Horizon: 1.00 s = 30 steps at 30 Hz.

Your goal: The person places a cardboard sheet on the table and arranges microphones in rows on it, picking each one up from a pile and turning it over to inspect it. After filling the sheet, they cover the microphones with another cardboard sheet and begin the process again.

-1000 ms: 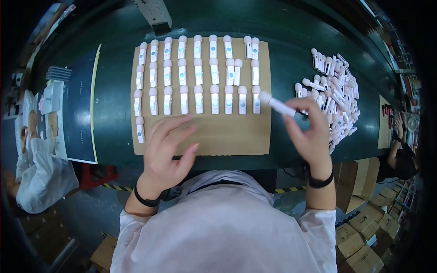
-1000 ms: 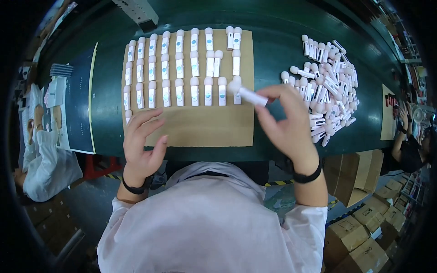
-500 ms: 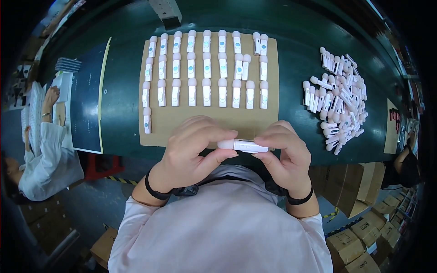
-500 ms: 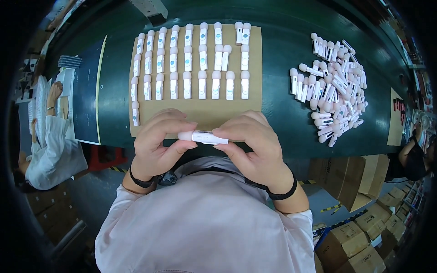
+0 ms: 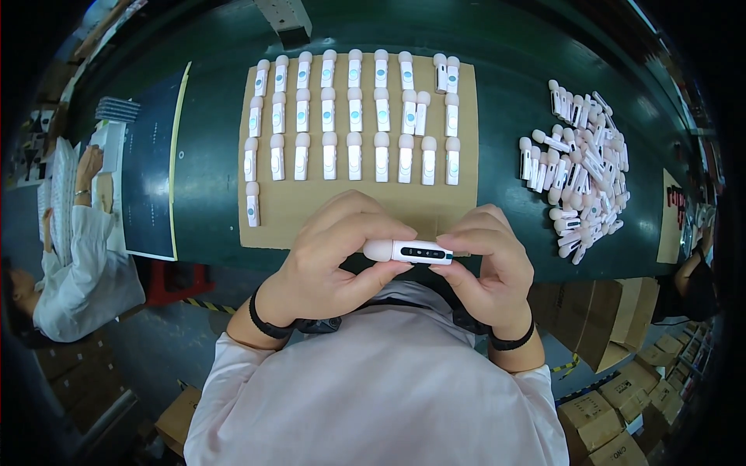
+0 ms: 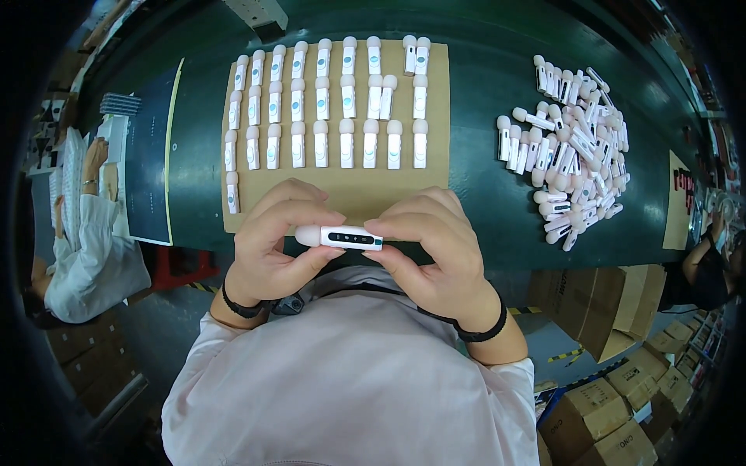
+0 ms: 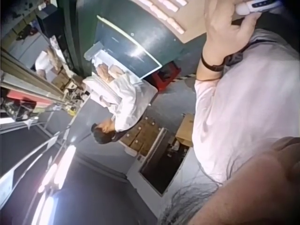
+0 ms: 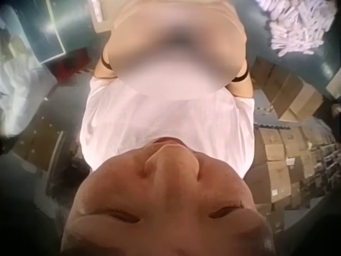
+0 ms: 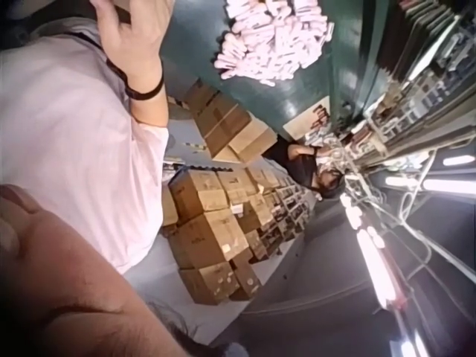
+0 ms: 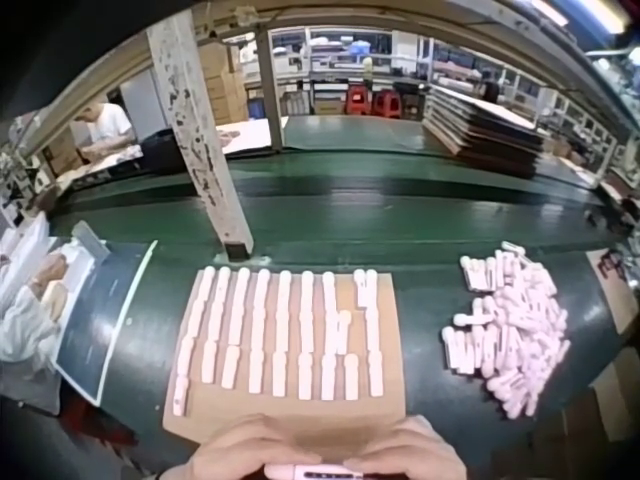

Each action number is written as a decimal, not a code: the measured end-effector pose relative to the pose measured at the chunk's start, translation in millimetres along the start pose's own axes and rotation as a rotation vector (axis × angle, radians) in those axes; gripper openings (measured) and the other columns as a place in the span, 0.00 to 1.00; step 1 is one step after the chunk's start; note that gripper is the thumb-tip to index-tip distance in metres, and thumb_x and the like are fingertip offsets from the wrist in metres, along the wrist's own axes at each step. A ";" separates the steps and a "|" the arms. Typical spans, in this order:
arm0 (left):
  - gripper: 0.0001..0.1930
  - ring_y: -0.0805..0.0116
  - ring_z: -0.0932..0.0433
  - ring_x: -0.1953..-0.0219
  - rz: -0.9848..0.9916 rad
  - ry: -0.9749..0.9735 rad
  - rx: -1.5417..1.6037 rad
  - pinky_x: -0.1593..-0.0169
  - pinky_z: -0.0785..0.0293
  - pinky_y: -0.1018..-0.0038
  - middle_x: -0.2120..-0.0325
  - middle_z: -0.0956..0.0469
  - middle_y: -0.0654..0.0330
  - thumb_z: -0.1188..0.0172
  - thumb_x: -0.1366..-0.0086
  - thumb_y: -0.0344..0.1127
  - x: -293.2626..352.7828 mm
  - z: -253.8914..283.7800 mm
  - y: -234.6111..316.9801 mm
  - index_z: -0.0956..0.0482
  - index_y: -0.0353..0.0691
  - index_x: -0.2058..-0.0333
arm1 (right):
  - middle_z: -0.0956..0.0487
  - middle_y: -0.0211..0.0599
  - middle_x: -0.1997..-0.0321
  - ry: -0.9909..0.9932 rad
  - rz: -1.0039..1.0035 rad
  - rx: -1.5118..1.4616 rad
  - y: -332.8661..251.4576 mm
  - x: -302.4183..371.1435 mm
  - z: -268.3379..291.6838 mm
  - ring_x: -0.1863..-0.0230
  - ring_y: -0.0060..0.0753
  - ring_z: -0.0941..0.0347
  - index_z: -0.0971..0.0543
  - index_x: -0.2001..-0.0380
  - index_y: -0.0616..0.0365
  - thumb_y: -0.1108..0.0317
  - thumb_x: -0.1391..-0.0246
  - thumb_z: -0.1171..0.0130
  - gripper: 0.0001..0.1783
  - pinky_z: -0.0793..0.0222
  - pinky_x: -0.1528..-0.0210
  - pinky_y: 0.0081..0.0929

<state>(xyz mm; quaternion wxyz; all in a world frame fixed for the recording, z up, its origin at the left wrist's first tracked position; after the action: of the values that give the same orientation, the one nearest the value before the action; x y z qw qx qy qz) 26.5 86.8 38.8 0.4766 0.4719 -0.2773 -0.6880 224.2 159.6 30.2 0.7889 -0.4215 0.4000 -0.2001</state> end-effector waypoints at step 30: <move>0.11 0.60 0.26 0.66 0.056 -0.081 0.047 0.58 0.30 0.66 0.71 0.24 0.60 0.33 0.48 0.26 7.4 -3.3 -14.0 0.23 0.40 0.66 | 0.20 0.38 0.64 -0.096 0.094 -0.061 1.9 -6.3 -14.8 0.66 0.37 0.29 0.21 0.61 0.61 0.78 0.55 0.32 0.16 0.36 0.63 0.31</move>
<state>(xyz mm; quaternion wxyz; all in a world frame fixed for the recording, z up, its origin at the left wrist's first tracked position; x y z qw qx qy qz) 23.2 85.7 23.0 0.4731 0.4467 -0.3254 -0.6861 208.5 157.3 26.8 0.8025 -0.4353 0.3869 -0.1298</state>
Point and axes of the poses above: each hand's wrist, its own x-axis away from the middle knuckle, its own z-axis out of the back of the hand, y = z × x, the point moved 2 cm from there along -x, towards the middle knuckle
